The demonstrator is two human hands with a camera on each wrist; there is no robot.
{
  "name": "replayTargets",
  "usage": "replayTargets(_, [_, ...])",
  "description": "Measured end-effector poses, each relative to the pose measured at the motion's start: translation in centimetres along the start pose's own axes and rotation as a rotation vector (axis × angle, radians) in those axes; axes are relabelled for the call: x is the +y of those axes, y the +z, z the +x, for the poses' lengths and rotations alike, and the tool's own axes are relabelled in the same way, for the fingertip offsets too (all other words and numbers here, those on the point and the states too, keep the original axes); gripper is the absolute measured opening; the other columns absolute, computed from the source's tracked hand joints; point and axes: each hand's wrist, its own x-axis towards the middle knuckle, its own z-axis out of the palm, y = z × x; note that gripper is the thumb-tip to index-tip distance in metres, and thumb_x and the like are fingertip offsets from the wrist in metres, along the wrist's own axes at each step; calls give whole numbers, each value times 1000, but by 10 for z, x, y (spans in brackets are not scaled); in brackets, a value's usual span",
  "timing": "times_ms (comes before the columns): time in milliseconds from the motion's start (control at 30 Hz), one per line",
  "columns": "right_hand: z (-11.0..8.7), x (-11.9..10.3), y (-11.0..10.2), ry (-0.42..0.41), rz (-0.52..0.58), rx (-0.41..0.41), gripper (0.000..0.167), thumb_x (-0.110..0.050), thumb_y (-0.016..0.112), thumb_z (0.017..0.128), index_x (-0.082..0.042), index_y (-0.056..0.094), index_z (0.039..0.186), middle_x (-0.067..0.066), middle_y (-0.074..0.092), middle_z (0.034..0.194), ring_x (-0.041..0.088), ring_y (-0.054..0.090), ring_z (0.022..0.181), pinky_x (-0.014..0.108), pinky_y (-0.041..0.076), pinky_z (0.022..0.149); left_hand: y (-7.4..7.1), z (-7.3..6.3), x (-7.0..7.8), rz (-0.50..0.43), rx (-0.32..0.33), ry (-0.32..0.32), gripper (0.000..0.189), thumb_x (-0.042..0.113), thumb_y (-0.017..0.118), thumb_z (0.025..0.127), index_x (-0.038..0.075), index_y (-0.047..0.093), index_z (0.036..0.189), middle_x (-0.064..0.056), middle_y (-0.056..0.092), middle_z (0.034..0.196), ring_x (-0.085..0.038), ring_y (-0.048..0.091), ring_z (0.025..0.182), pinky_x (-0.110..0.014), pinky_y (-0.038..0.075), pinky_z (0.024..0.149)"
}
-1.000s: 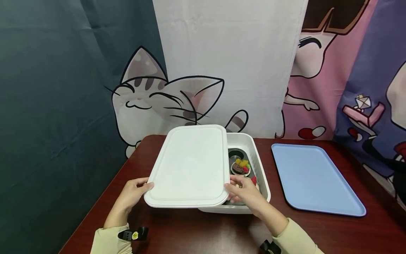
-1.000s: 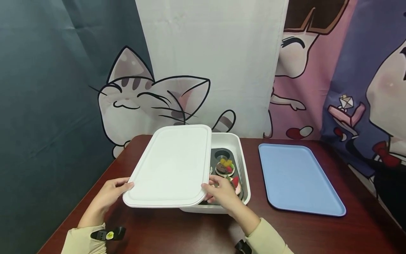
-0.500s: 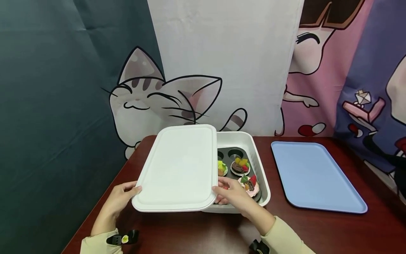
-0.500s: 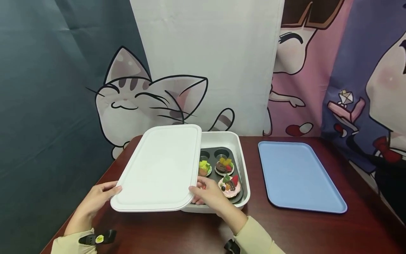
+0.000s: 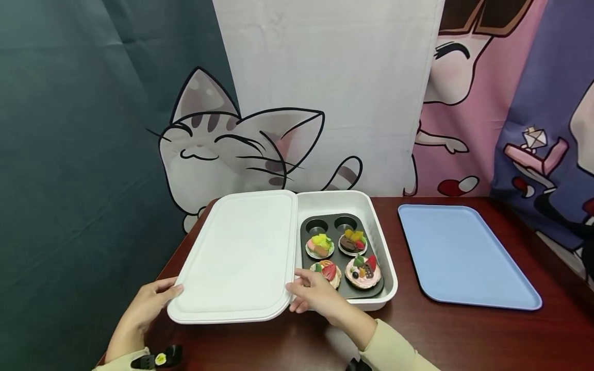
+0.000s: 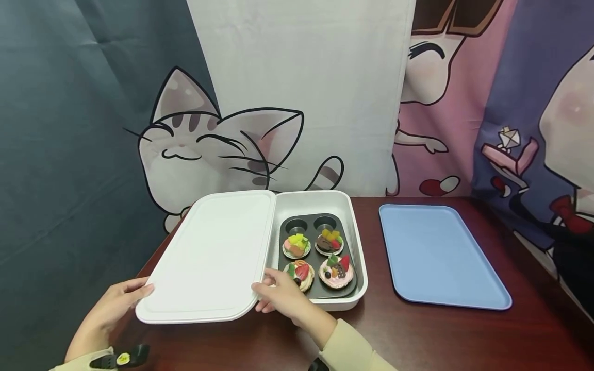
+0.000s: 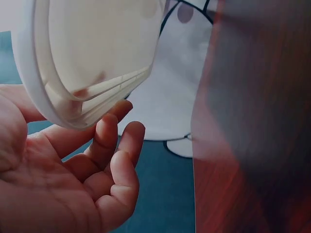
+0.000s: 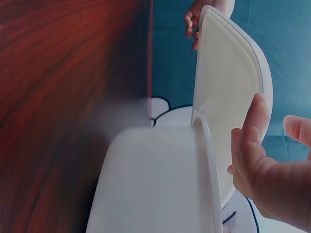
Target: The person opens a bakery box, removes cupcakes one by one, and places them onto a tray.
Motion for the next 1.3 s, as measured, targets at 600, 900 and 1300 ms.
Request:
replayTargets(600, [18, 9, 37, 38, 69, 15, 65, -10, 55, 83, 11, 18, 132, 10, 55, 83, 13, 56, 50, 22, 47, 46, -24, 8, -30, -61, -8, -90, 65, 24, 60, 83, -18, 31, 124, -2, 58, 83, -11, 52, 67, -28, 44, 59])
replayTargets(900, [29, 14, 55, 64, 97, 32, 67, -10, 56, 82, 3, 18, 135, 10, 54, 76, 13, 54, 47, 21, 44, 39, -39, 37, -64, -148, -31, -114, 75, 29, 69, 73, -15, 35, 124, 0, 60, 83, -12, 57, 69, -31, 48, 60])
replayTargets(1300, [38, 26, 70, 104, 78, 22, 74, -9, 56, 80, 2, 11, 137, 8, 50, 74, 12, 53, 46, 22, 43, 37, -40, 32, -53, -180, -33, -92, 65, 17, 63, 79, -21, 31, 121, -1, 60, 82, -11, 57, 66, -29, 49, 59])
